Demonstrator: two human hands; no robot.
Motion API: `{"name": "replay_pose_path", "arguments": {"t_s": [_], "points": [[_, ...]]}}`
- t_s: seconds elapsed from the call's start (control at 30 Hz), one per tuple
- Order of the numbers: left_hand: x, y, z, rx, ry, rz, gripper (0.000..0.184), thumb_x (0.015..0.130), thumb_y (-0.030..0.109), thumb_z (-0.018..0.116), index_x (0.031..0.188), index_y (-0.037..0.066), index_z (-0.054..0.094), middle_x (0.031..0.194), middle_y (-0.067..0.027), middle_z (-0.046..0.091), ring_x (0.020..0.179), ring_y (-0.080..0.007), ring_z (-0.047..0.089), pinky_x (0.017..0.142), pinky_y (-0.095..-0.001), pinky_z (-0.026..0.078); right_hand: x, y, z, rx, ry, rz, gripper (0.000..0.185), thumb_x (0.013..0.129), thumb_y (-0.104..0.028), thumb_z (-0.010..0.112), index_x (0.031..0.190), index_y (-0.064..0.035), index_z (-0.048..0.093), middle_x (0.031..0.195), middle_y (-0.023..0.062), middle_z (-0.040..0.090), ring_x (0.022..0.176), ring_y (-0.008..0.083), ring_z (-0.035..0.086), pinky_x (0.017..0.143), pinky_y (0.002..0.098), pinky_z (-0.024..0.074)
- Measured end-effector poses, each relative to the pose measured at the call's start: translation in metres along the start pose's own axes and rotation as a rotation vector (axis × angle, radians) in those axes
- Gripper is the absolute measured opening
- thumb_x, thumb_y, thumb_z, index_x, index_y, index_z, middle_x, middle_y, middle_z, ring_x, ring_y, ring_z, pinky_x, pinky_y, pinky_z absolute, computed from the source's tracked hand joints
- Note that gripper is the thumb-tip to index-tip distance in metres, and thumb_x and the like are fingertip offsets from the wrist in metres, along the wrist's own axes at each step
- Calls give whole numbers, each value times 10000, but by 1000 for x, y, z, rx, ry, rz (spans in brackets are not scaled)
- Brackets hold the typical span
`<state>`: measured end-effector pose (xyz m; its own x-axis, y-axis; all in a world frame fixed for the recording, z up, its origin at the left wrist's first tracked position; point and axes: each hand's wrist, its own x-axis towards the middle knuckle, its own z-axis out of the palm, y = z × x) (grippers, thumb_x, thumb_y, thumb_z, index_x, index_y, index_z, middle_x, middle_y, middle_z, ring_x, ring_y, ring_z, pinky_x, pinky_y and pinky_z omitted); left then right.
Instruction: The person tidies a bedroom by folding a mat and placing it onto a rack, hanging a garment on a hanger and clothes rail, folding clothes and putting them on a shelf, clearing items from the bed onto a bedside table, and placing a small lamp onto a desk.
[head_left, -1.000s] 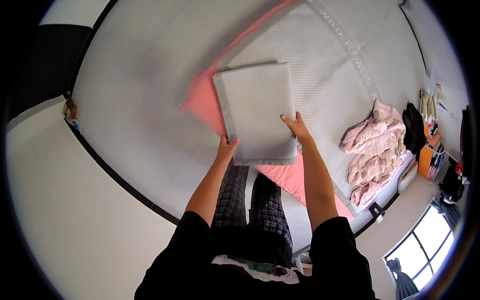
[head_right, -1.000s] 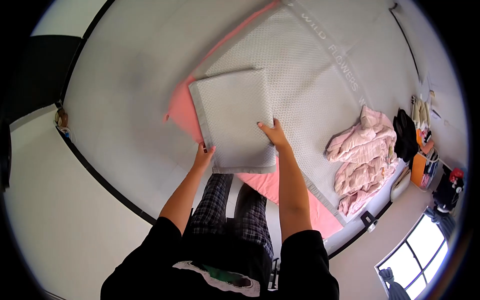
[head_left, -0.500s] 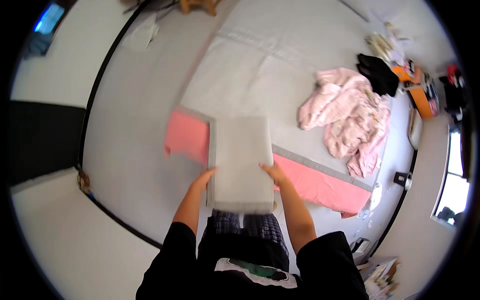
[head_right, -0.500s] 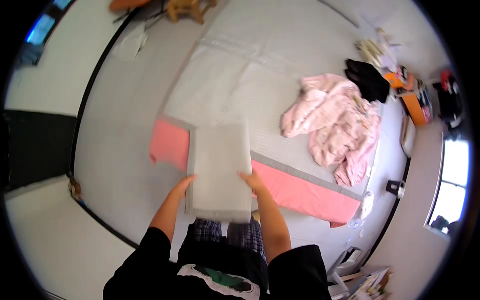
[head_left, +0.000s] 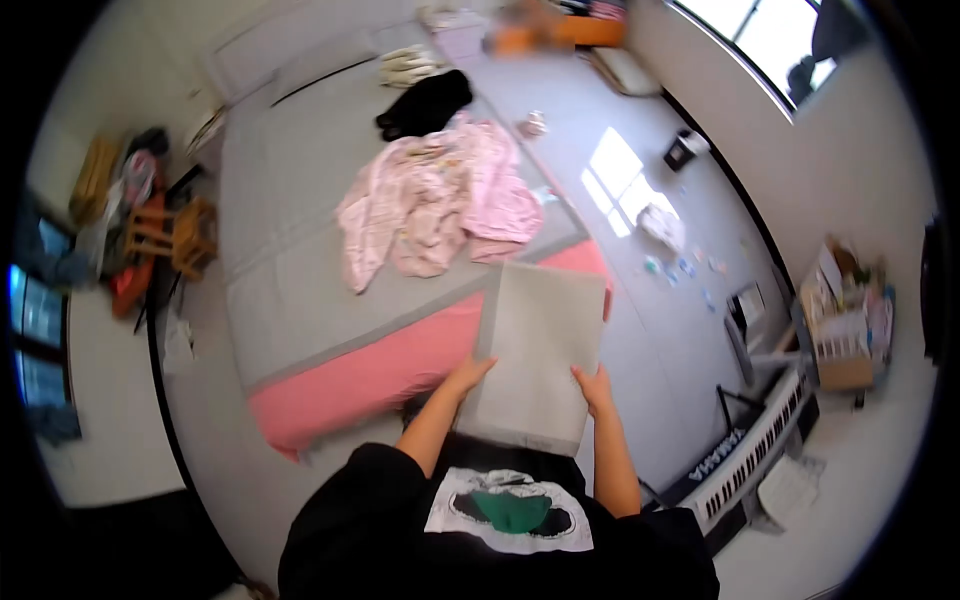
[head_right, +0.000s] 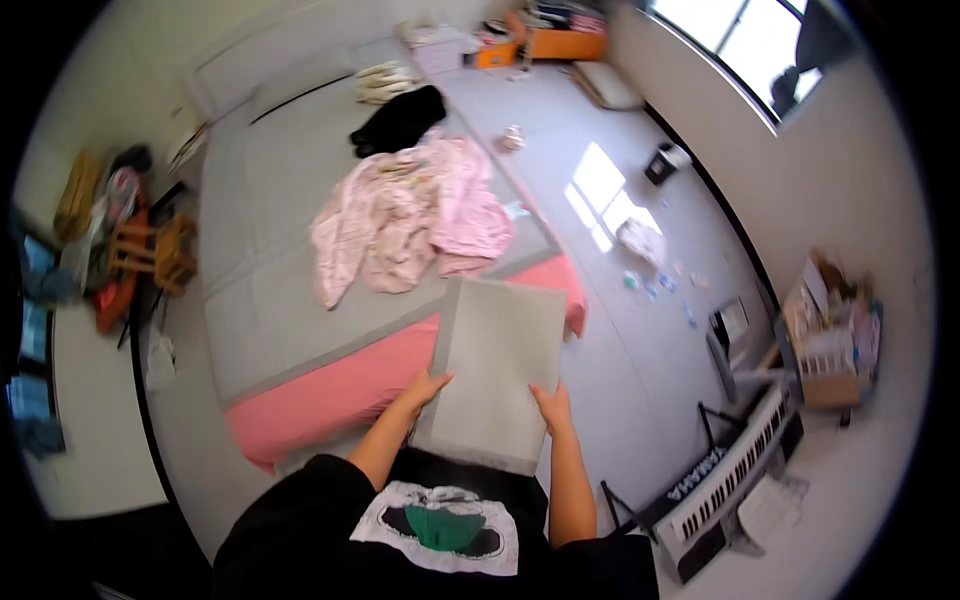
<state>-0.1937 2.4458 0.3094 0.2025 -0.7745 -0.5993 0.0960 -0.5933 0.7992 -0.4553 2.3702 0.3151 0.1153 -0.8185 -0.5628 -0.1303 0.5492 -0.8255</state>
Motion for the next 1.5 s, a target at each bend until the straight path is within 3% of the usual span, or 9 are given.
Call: {"name": "replay_pose_path", "arguments": {"t_s": [0.23,0.33,0.4,0.47,0.73,0.8,0.93,1.27,1.5], "points": [[69,104,133,152,-280,262,488,809,236,595,1193,-21,439,1057,-131,571,942,-214,544,825,-331,426,2,-50,-121,281,302,-104,422,762,-78,635,1117,58,451,1023,156,572,885,217,568,753,313,469],[108,141,167,454,-273,316,504,806,253,590,1206,-12,435,1077,-149,566,974,-246,544,851,-348,419,43,-56,-153,382,293,-157,440,773,-112,639,1139,48,454,1038,160,572,886,222,566,757,326,466],[159,161,188,326,-407,266,461,838,204,559,1210,-26,415,1037,-120,573,926,-187,545,807,-319,432,79,-77,-169,365,351,-130,442,759,-114,649,1113,66,456,1015,167,574,872,227,569,741,326,468],[168,215,219,228,-484,204,463,840,200,561,1216,-22,408,1035,-111,571,925,-187,545,804,-319,433,111,-99,-191,330,402,-97,446,746,-117,660,1088,85,457,992,175,575,858,233,572,724,326,471],[297,277,336,277,-439,252,414,831,200,575,1161,-24,466,1013,-118,581,884,-194,557,771,-326,452,212,-194,-298,174,515,-30,503,731,-171,675,1104,92,463,1004,193,578,863,242,580,737,329,467],[323,291,355,293,-492,254,428,827,214,577,1161,-30,466,1006,-120,585,902,-195,554,789,-331,445,241,-191,-323,202,482,-54,509,730,-165,676,1111,92,457,1010,195,575,871,244,578,739,330,469],[366,339,382,309,-389,276,447,809,260,592,1144,-15,483,1030,-150,591,931,-231,563,817,-342,433,318,-225,-345,337,405,-53,529,729,-147,679,1131,94,433,1029,196,565,886,247,572,743,331,472],[500,434,437,46,-94,276,514,805,224,584,1225,-19,415,1103,-163,555,1004,-242,526,877,-336,398,552,-364,-421,48,81,-124,458,772,-148,653,1123,75,459,1026,153,572,869,215,574,726,312,479],[542,491,417,-47,166,185,498,816,207,577,1225,-26,415,1117,-161,556,1026,-234,525,889,-330,396,673,-446,-385,15,-202,-44,412,826,-258,571,1070,63,486,955,127,581,832,183,567,725,294,460]]}}
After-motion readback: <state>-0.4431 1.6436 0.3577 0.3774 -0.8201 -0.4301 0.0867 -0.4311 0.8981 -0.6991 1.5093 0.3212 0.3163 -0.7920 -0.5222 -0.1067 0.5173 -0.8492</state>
